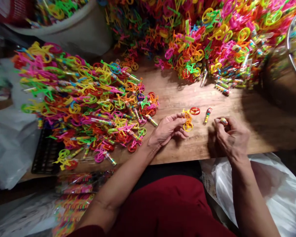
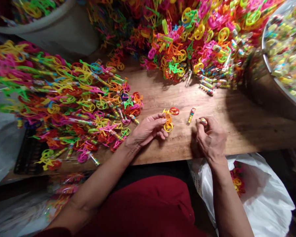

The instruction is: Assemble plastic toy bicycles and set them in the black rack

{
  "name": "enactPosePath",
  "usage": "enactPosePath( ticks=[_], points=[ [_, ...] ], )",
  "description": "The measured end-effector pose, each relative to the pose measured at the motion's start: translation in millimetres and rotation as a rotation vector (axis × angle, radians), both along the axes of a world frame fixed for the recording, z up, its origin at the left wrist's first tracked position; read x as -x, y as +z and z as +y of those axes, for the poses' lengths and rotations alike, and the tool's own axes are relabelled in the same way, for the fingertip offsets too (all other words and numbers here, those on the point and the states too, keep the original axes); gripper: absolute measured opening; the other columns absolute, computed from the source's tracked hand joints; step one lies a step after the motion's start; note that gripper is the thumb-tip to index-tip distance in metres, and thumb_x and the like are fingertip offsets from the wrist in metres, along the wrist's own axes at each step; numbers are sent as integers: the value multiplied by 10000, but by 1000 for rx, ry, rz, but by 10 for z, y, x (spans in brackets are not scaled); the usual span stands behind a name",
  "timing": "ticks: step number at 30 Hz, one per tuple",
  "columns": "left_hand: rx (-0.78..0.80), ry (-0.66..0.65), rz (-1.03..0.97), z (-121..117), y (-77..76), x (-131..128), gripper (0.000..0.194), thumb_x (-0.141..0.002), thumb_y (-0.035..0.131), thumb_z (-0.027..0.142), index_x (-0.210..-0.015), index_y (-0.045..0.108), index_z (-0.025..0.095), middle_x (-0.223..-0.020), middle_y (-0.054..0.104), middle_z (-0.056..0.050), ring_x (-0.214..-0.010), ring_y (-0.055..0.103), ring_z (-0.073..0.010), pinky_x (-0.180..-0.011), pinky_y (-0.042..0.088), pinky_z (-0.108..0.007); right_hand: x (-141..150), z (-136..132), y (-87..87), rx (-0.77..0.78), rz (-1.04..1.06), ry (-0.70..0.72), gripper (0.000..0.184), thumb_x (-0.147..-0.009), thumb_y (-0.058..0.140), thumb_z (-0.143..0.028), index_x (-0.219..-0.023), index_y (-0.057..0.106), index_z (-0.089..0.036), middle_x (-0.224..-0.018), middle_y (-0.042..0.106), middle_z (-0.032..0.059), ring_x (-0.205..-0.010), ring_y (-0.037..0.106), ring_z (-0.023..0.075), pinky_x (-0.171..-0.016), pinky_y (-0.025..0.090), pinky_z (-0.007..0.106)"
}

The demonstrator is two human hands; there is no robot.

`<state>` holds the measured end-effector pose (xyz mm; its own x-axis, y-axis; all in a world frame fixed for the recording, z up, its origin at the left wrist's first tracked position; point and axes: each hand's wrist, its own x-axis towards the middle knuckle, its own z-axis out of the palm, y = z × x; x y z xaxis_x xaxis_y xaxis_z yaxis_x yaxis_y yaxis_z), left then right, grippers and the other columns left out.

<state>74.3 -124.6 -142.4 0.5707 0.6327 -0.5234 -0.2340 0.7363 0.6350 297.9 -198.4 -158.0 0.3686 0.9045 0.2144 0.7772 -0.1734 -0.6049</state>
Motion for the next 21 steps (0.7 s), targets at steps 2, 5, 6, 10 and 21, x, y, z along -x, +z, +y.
enactPosePath(
  ticks=[2, 5, 6, 10, 21],
  points=[
    [17, 20, 6, -12, 25, -43, 162, -862, 705, 146, -979, 597, 117, -815, 743, -38, -537, 716, -136, -519, 600, -221, 124, 116, -39, 32, -89, -31, 275, -927, 635, -474, -917, 701, -207, -862, 706, 88, -747, 636, 212, -672, 455, 322],
    [51, 44, -2, -1, 66, -78, 62, -896, 643, 109, -945, 605, 101, -812, 741, -48, -567, 731, -144, -566, 626, -246, 250, 248, -78, 65, -212, -46, 237, -918, 643, -427, -943, 687, -195, -977, 700, 112, -772, 620, 210, -638, 413, 307],
    [54, 47, -4, 12, 74, -80, 45, -903, 633, 106, -939, 606, 101, -811, 741, -49, -568, 733, -145, -565, 626, -246, 258, 259, -81, 55, -216, -21, 207, -920, 627, -389, -949, 688, -193, -1006, 703, 115, -764, 617, 202, -624, 402, 303],
    [46, 47, 18, 67, 68, -64, 55, -900, 656, 116, -920, 605, 106, -790, 739, -43, -534, 717, -140, -505, 594, -223, 168, 157, -39, -50, 111, 131, 193, -927, 624, -345, -1008, 704, -189, -901, 736, 68, -702, 645, 169, -607, 447, 280],
    [49, -114, -17, 25, 57, -36, 274, -859, 739, 223, -1079, 696, 67, -782, 756, -63, -521, 686, -117, -496, 577, -203, 283, 100, 20, -17, 820, 239, 146, -879, 760, -347, -980, 802, -250, -934, 798, 19, -805, 746, 163, -703, 593, 258]
  ],
)
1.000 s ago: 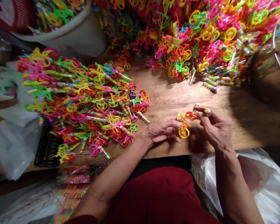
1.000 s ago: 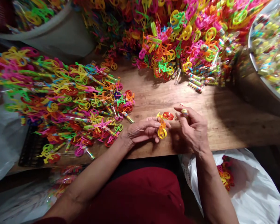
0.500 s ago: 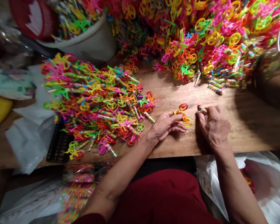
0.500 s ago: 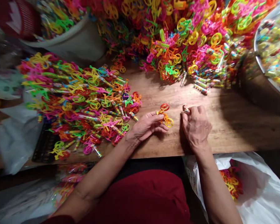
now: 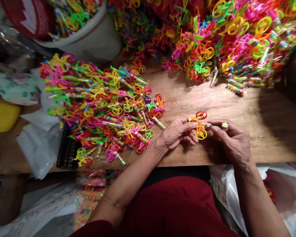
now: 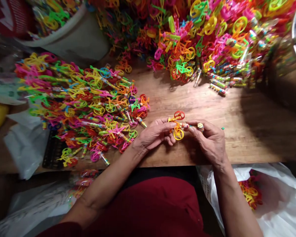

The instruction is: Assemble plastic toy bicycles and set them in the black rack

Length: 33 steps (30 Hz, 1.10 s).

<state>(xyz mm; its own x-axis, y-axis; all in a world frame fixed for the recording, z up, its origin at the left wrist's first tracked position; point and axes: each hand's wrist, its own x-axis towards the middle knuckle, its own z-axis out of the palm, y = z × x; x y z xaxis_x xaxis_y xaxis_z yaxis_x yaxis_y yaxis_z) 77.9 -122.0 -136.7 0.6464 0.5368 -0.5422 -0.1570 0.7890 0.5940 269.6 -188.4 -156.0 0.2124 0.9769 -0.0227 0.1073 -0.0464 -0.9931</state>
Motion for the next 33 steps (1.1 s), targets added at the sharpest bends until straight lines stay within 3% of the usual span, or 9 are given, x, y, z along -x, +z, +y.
enactPosePath(
  ticks=[11, 16, 22, 26, 33],
  points=[
    [108, -44, -76, -78, -7, -27, 224, -881, 694, 202, -1057, 719, 65, -728, 733, -48, -510, 683, -122, -495, 559, -198, 104, -188, -162, -111, 23, -155, 172, -836, 816, -287, -1009, 820, -282, -938, 808, 6, -813, 747, 154, -716, 596, 254],
    [125, -57, -79, -99, -52, -23, 166, -865, 690, 182, -995, 689, 78, -715, 732, -48, -492, 681, -131, -468, 544, -197, 134, -229, -134, -263, -96, -147, 157, -848, 800, -224, -993, 818, -280, -978, 817, 14, -882, 775, 187, -816, 637, 313],
    [121, -136, -39, -65, -45, -1, 127, -862, 714, 188, -904, 682, 73, -712, 742, -83, -505, 699, -148, -465, 546, -202, -51, -220, -29, -424, -259, 49, 358, -835, 736, -89, -1110, 793, -311, -1002, 818, 10, -905, 787, 213, -825, 655, 355],
    [100, -171, -12, -65, -37, 7, 197, -824, 786, 221, -887, 672, 73, -691, 735, -81, -485, 683, -140, -467, 541, -203, -207, -226, 82, -442, -391, 253, 487, -814, 663, -40, -1207, 765, -308, -1103, 813, 20, -950, 792, 204, -811, 642, 289],
    [29, -179, 37, -85, -16, -19, 192, -822, 784, 234, -814, 653, 95, -640, 703, -53, -457, 651, -117, -473, 507, -193, -273, -235, 244, -392, -492, 367, 423, -845, 670, -70, -1205, 758, -274, -1134, 807, 44, -969, 788, 188, -829, 615, 247]
  ],
)
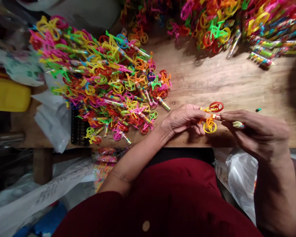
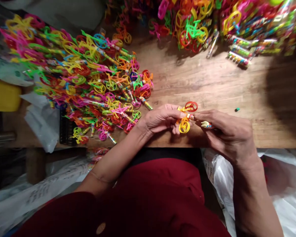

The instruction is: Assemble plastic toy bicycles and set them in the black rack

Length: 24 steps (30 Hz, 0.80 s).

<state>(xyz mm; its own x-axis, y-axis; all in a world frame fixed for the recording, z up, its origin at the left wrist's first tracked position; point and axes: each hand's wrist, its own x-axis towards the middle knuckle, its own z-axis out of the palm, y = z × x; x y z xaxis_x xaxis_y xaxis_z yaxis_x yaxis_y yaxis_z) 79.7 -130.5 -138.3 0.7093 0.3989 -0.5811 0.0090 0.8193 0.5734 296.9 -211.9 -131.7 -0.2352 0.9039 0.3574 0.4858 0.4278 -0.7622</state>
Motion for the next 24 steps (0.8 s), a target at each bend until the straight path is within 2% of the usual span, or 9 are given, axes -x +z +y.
enactPosePath(
  ticks=[7, 9, 12, 15, 18, 21, 24],
  points=[
    [22, -1, -56, 7, 0, -2, 211, -745, 820, 228, -804, 674, 87, -701, 708, -55, -481, 619, -91, -486, 478, -199, 191, -84, -204, -75, 157, -264, 281, -818, 758, -130, -1047, 809, -285, -951, 824, 46, -801, 782, 220, -727, 627, 320],
    [10, -20, -68, 10, -26, 10, 206, -749, 809, 236, -805, 675, 91, -694, 706, -57, -477, 617, -92, -487, 467, -202, 192, -99, -230, -76, 172, -250, 327, -811, 748, -111, -1072, 805, -300, -971, 824, 37, -820, 785, 228, -743, 631, 330],
    [4, -37, -58, 13, -49, 13, 163, -770, 764, 225, -816, 674, 98, -680, 698, -49, -477, 625, -96, -486, 464, -201, 118, -83, -140, -71, 94, -147, 412, -827, 679, -87, -1157, 777, -314, -1042, 821, 27, -875, 792, 215, -748, 625, 294],
    [-3, -57, -30, 13, -41, -5, 91, -814, 705, 190, -802, 672, 106, -647, 681, -32, -470, 624, -96, -484, 469, -201, 24, -25, 43, -42, -111, -26, 361, -873, 620, -145, -1169, 757, -301, -1077, 816, 32, -902, 796, 208, -746, 617, 274],
    [-24, -42, -18, 10, -33, -23, 109, -846, 692, 169, -761, 654, 111, -594, 659, -19, -449, 605, -86, -483, 461, -193, -13, 38, 172, -39, -232, 28, 283, -892, 616, -173, -1113, 748, -290, -1035, 818, 27, -865, 794, 197, -735, 606, 263],
    [-33, -20, -18, -3, -50, -30, 163, -846, 724, 180, -729, 632, 115, -566, 649, -15, -448, 605, -84, -487, 456, -184, 7, 52, 153, -34, -205, 27, 265, -883, 627, -138, -1080, 741, -274, -1009, 817, 27, -834, 789, 180, -719, 600, 237],
    [-53, -3, -49, -26, -77, -36, 173, -826, 748, 182, -724, 631, 108, -577, 654, -19, -454, 608, -82, -482, 459, -179, 32, 5, 23, -27, -125, 10, 308, -861, 636, -101, -1098, 748, -264, -1057, 814, 39, -882, 792, 187, -767, 612, 243]
  ],
)
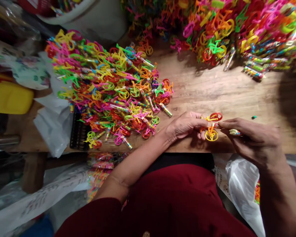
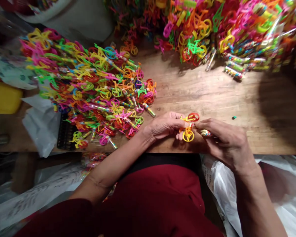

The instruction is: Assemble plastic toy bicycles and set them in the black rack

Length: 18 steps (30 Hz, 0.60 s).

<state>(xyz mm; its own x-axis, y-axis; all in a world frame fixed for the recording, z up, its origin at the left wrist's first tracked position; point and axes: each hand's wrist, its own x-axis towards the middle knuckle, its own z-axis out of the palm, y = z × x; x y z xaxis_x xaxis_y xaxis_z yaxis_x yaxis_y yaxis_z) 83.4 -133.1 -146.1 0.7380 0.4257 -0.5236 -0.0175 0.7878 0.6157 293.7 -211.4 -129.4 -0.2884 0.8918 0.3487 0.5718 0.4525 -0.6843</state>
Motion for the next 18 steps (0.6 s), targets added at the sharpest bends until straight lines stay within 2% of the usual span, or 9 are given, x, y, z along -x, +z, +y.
enactPosePath(
  ticks=[5, 9, 12, 15, 18],
  points=[
    [-65, 28, -32, -20, -7, 39, 244, -790, 823, 262, -871, 676, 85, -666, 691, -34, -527, 643, -83, -540, 509, -178, 19, -72, -190, 22, 171, -120, 306, -882, 620, -133, -1127, 753, -260, -1047, 810, 44, -899, 782, 205, -767, 625, 311],
    [-161, 18, -41, 13, 28, 165, 344, -763, 860, 306, -968, 688, 90, -785, 739, -64, -624, 691, -106, -623, 547, -211, 89, -13, -229, 76, 192, -134, 310, -866, 643, -146, -1126, 763, -265, -1053, 808, 44, -938, 779, 225, -829, 633, 351],
    [-219, 31, 32, 51, 94, 273, 349, -750, 851, 301, -976, 683, 96, -802, 736, -57, -632, 683, -104, -636, 542, -219, 187, 59, -236, 90, 194, -142, 327, -863, 662, -169, -1164, 750, -260, -1078, 802, 55, -946, 776, 225, -839, 632, 349],
    [-309, 44, 179, 119, 274, 436, 276, -759, 810, 301, -900, 665, 114, -718, 698, -28, -589, 646, -99, -608, 513, -214, 231, 78, -237, 101, 204, -138, 361, -876, 676, -190, -1230, 716, -251, -1110, 790, 65, -837, 766, 186, -709, 613, 280],
    [-552, 95, 396, 266, 647, 764, 184, -780, 758, 297, -830, 680, 139, -724, 689, -18, -605, 612, -95, -596, 470, -203, 146, 36, -279, 112, 171, -192, 285, -910, 661, -226, -1186, 722, -265, -1057, 788, 42, -683, 723, 146, -579, 565, 240]
  ],
)
